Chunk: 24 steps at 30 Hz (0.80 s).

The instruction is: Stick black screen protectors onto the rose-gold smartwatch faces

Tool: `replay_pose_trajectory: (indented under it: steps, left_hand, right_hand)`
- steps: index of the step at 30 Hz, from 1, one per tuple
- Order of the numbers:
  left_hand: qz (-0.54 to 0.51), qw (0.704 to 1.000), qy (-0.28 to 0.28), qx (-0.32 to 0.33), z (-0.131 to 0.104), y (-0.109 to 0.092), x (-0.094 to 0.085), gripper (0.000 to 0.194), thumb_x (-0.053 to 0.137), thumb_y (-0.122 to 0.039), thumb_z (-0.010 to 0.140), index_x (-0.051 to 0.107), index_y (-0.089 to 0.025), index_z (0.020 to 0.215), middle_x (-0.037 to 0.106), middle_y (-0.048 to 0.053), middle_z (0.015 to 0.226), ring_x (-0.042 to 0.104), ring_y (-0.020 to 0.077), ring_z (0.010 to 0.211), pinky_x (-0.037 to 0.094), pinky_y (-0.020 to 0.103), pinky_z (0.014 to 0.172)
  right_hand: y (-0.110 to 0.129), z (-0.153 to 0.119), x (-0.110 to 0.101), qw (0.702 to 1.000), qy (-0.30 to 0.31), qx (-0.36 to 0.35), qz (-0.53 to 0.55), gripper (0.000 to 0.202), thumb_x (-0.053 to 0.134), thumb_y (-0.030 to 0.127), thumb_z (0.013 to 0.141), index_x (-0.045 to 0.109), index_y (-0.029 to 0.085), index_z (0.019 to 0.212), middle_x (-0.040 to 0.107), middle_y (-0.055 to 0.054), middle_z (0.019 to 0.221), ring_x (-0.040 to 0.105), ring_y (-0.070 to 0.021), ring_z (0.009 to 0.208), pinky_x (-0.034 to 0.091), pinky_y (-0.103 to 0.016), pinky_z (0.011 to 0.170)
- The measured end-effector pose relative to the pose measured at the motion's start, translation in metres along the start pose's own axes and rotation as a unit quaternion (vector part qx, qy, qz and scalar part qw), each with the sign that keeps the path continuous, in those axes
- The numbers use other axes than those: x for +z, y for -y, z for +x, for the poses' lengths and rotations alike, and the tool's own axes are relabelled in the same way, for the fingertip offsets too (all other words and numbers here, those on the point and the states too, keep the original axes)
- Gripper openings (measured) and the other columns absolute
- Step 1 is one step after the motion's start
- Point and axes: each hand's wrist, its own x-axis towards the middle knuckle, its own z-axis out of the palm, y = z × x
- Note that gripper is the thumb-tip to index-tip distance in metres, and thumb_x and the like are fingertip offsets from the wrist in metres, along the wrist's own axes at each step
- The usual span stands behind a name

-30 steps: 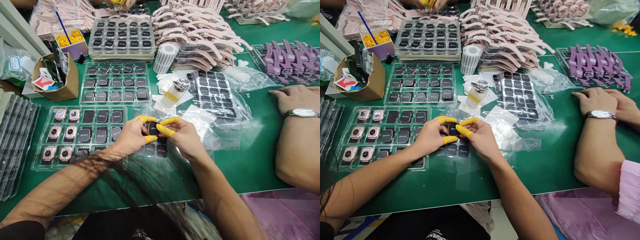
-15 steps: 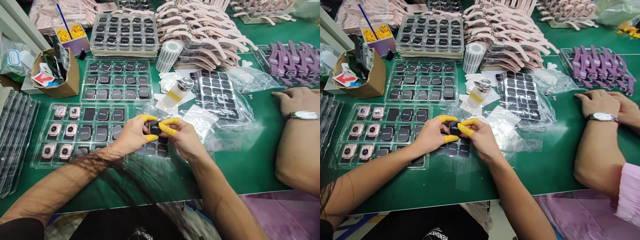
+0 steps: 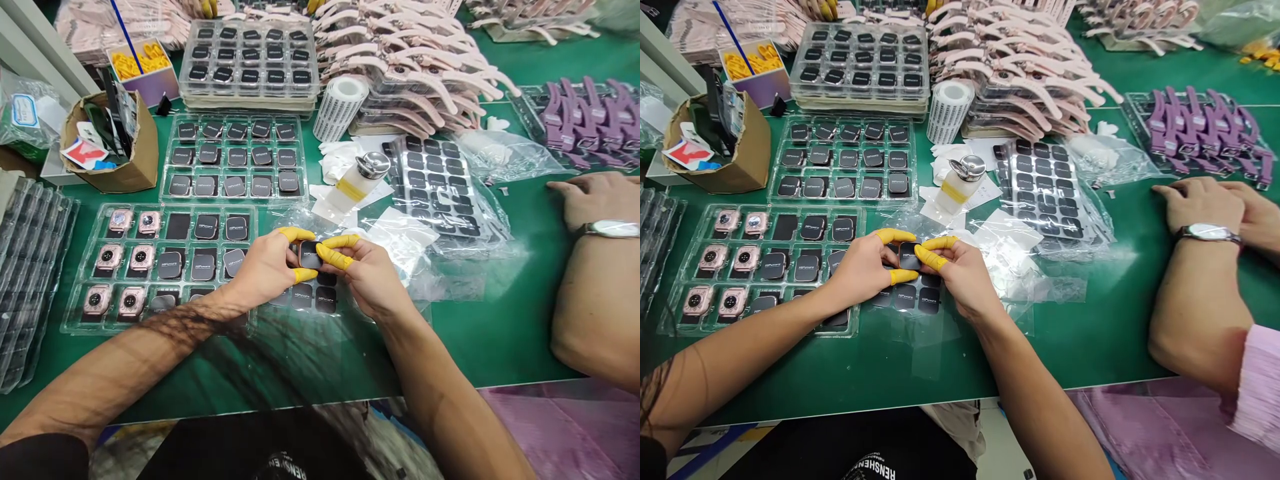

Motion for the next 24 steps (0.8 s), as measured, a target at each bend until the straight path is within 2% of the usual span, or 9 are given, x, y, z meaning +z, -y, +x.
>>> replay_pose_trajectory:
  steps: [6,10,15,20,24]
  left_hand:
    - [-0.01,1.0,-0.002,-0.007,-0.0008,-0.0017,-0.0004,0.057,0.087,-0.023,0.073,0.072,-0.022,0.128,0.076,-0.001,0.081,0.073,0.0215,0.077,0.056,0.035,0.081]
    - [-0.005,1.0,-0.004,-0.004,-0.001,-0.0017,-0.0004,0.057,0.087,-0.023,0.074,0.072,-0.022,0.129,0.075,-0.001,0.078,0.073,0.022,0.077,0.055,0.035,0.081]
    - [-0.007,1.0,-0.006,0.0,-0.0012,-0.0003,0.0001,0.057,0.088,-0.023,0.074,0.072,-0.021,0.129,0.074,-0.001,0.078,0.071,0.0208,0.075,0.054,0.035,0.079]
    - [-0.023,0.999,-0.017,0.014,0.0005,0.004,0.0028,0.057,0.089,-0.018,0.071,0.073,-0.021,0.127,0.074,0.001,0.078,0.071,0.0186,0.072,0.054,0.033,0.077]
    - [-0.027,1.0,-0.013,0.008,0.0015,0.0052,0.0039,0.056,0.087,-0.018,0.073,0.073,-0.02,0.127,0.074,0.001,0.079,0.072,0.0187,0.073,0.055,0.033,0.077]
  right_hand:
    - [0.0005,0.0,0.0011,1.0,-0.002,0.002,0.014,0.052,0.103,0.051,0.043,0.075,0.02,0.075,0.076,-0.002,0.076,0.073,-0.0164,0.074,0.064,-0.029,0.073]
    - [0.0013,-0.0005,0.0018,1.0,-0.002,0.003,0.014,0.051,0.104,0.046,0.041,0.075,0.021,0.075,0.076,-0.001,0.075,0.073,-0.0172,0.074,0.065,-0.03,0.074]
    - [0.0015,-0.0008,0.0026,1.0,-0.005,0.01,0.02,0.054,0.105,0.046,0.037,0.075,0.02,0.073,0.076,-0.001,0.073,0.072,-0.0154,0.073,0.064,-0.027,0.072]
    - [0.0001,-0.0007,0.0025,1.0,-0.009,0.007,0.009,0.057,0.103,0.054,0.041,0.074,0.02,0.077,0.075,-0.002,0.076,0.072,-0.0159,0.075,0.064,-0.03,0.074]
    - [-0.0017,-0.0004,0.0019,1.0,-0.005,-0.01,0.005,0.054,0.101,0.048,0.048,0.072,0.021,0.085,0.072,0.001,0.079,0.068,-0.0138,0.072,0.061,-0.029,0.069]
